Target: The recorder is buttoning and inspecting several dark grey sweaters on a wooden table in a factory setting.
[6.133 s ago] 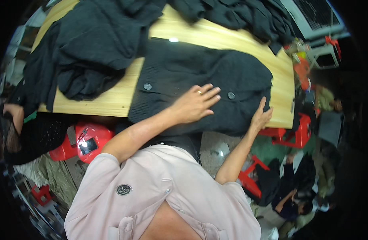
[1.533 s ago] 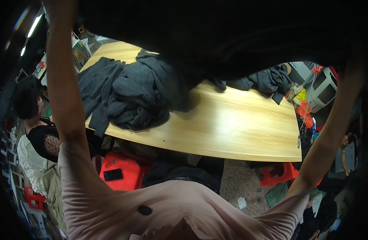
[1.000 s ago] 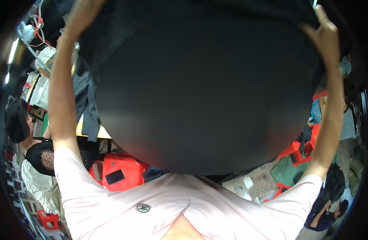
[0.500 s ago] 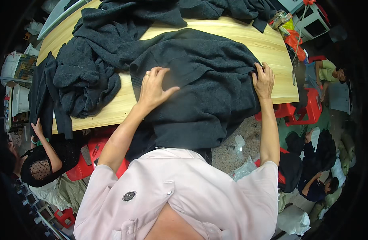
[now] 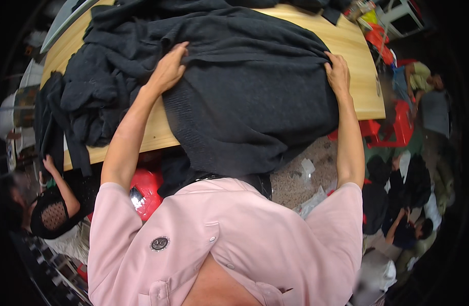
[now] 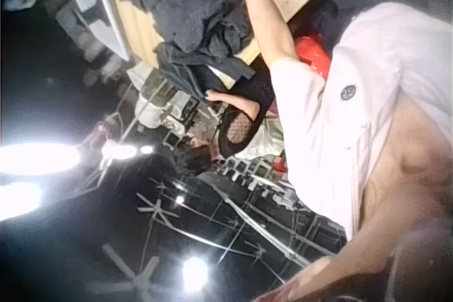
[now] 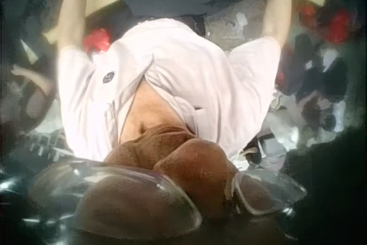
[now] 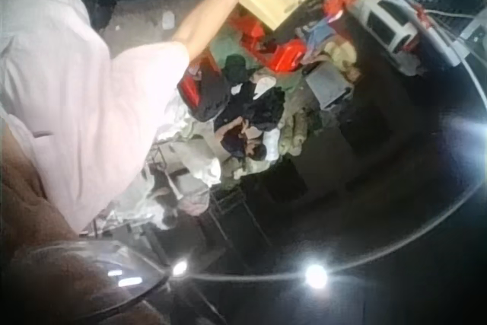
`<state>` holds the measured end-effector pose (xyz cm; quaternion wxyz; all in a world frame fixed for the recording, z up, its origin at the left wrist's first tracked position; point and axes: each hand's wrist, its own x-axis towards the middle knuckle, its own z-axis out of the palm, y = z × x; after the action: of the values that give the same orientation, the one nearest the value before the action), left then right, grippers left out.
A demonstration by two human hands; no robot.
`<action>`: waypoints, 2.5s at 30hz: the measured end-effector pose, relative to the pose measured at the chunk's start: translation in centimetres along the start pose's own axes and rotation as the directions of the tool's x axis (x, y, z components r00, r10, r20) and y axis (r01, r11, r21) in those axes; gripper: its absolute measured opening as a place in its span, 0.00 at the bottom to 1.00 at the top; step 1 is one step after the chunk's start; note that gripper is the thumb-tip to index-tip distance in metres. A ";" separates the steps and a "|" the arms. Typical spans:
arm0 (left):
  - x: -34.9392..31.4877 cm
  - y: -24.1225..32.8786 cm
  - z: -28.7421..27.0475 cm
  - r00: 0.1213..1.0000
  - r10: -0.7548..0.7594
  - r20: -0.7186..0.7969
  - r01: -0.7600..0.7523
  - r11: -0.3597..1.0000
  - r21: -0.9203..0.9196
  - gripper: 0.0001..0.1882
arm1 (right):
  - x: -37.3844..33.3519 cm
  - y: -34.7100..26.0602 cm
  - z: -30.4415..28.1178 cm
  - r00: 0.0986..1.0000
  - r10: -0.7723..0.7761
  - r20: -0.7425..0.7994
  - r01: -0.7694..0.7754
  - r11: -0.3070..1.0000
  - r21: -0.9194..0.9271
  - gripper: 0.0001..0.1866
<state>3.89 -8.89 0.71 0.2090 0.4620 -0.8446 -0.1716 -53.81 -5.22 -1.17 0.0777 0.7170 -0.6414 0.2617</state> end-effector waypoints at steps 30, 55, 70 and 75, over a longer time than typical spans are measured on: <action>-9.5 30.6 10.5 0.937 0.269 0.223 -0.058 0.749 -0.660 0.32 | -26.5 -21.5 -12.2 0.625 0.577 0.526 -0.339 -0.406 0.849 0.12; -7.8 31.0 6.2 0.910 0.208 0.360 0.145 0.652 -0.744 0.19 | -19.7 -23.3 -16.0 0.892 0.211 0.400 -0.451 0.495 0.743 0.39; -10.4 24.0 -0.3 0.854 0.148 0.499 0.348 0.551 -0.759 0.22 | -8.3 -18.4 -18.1 0.929 0.344 -0.139 -0.142 0.677 0.722 0.20; -12.5 17.5 -9.3 0.863 -0.020 0.504 0.462 0.432 -0.775 0.10 | -5.8 -16.0 -19.2 0.845 0.474 -0.246 -0.157 0.661 0.734 0.24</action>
<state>2.38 9.86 14.66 0.2000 0.3582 -0.5801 -0.7037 -43.92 11.09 15.97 -0.1072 0.4939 -0.5822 0.6369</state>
